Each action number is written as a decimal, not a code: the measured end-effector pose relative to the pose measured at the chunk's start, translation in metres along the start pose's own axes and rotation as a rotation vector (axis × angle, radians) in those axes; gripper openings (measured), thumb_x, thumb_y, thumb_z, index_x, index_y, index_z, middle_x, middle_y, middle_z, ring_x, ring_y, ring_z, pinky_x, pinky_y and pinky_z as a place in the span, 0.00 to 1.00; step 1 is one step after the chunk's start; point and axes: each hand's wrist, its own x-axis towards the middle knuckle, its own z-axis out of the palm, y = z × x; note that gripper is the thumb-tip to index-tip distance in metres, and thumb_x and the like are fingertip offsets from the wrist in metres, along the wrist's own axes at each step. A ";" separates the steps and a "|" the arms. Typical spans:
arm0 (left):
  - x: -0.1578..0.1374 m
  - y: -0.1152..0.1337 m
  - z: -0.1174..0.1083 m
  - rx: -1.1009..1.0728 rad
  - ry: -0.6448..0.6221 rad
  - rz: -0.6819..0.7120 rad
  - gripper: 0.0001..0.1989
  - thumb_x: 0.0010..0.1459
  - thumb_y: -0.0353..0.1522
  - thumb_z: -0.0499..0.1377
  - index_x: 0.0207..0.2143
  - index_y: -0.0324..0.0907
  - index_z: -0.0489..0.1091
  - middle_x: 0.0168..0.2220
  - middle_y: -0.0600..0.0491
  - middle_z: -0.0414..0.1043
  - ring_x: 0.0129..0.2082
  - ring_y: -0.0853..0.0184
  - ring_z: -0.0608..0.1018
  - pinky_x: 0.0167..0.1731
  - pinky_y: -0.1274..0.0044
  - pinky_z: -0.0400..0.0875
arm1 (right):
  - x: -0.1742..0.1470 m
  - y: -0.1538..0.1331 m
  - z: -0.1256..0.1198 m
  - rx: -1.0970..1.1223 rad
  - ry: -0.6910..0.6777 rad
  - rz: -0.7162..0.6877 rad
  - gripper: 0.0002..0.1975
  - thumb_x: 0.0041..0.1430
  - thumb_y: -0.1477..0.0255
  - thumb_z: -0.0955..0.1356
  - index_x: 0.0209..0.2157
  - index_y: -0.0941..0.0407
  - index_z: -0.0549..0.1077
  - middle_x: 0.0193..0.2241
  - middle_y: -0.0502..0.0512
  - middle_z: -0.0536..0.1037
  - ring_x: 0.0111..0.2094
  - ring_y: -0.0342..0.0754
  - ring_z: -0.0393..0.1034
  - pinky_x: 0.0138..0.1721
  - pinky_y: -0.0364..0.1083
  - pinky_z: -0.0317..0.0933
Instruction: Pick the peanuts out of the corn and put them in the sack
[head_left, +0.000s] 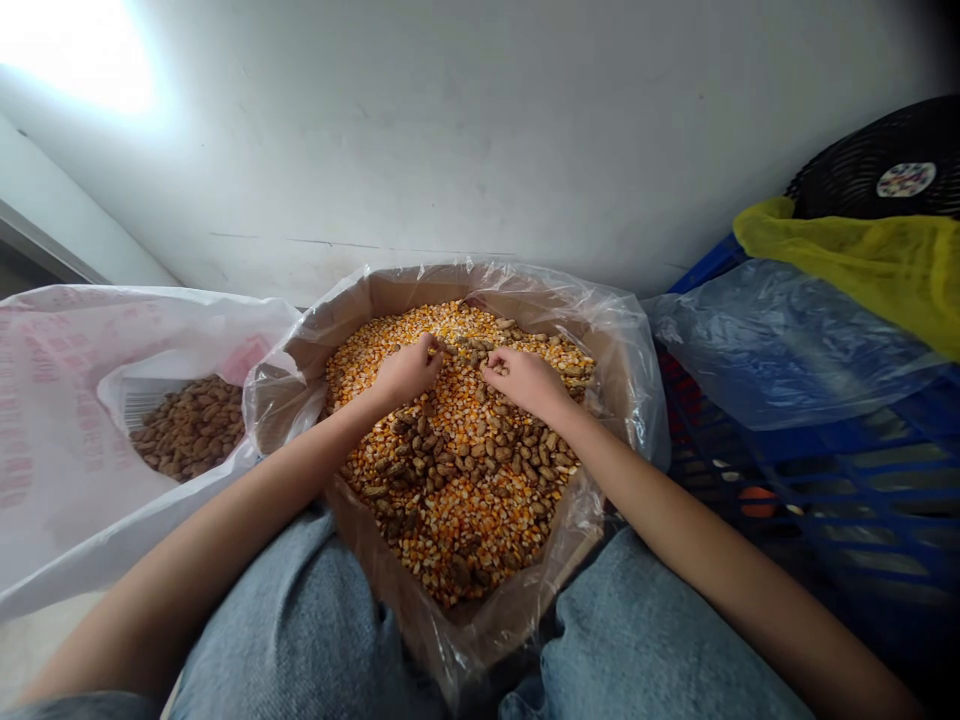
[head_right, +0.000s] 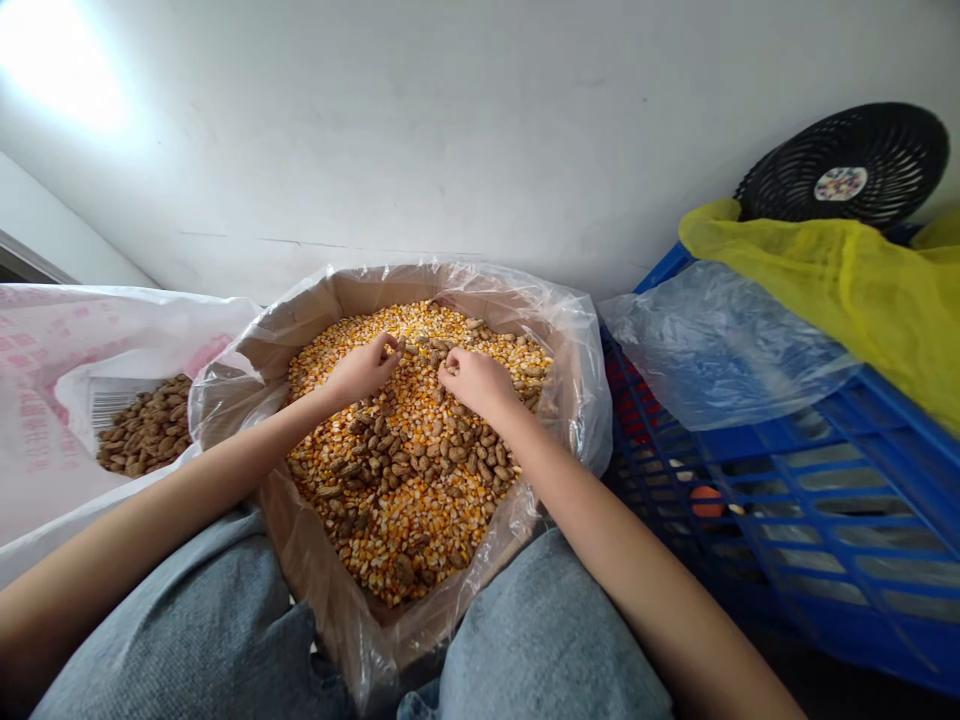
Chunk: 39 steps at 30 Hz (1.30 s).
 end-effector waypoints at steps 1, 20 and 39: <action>0.000 0.001 -0.002 -0.237 -0.024 -0.019 0.11 0.52 0.39 0.47 0.33 0.41 0.60 0.23 0.53 0.65 0.21 0.70 0.68 0.22 0.79 0.60 | 0.000 -0.001 -0.003 0.221 -0.020 0.017 0.11 0.50 0.63 0.61 0.28 0.56 0.66 0.19 0.50 0.67 0.17 0.40 0.57 0.18 0.40 0.48; 0.002 0.005 -0.017 -1.261 -0.133 -0.259 0.13 0.50 0.41 0.47 0.21 0.41 0.54 0.16 0.60 0.52 0.10 0.79 0.49 0.09 0.84 0.41 | 0.006 -0.002 -0.003 1.379 -0.116 0.219 0.14 0.40 0.66 0.69 0.23 0.57 0.60 0.18 0.44 0.60 0.13 0.33 0.48 0.11 0.35 0.35; -0.011 -0.003 -0.004 0.566 -0.128 0.006 0.18 0.54 0.38 0.44 0.42 0.37 0.61 0.32 0.43 0.70 0.33 0.59 0.73 0.30 0.73 0.64 | 0.007 -0.001 0.018 -0.167 0.062 0.019 0.11 0.54 0.66 0.60 0.35 0.56 0.65 0.25 0.56 0.71 0.27 0.48 0.64 0.27 0.43 0.54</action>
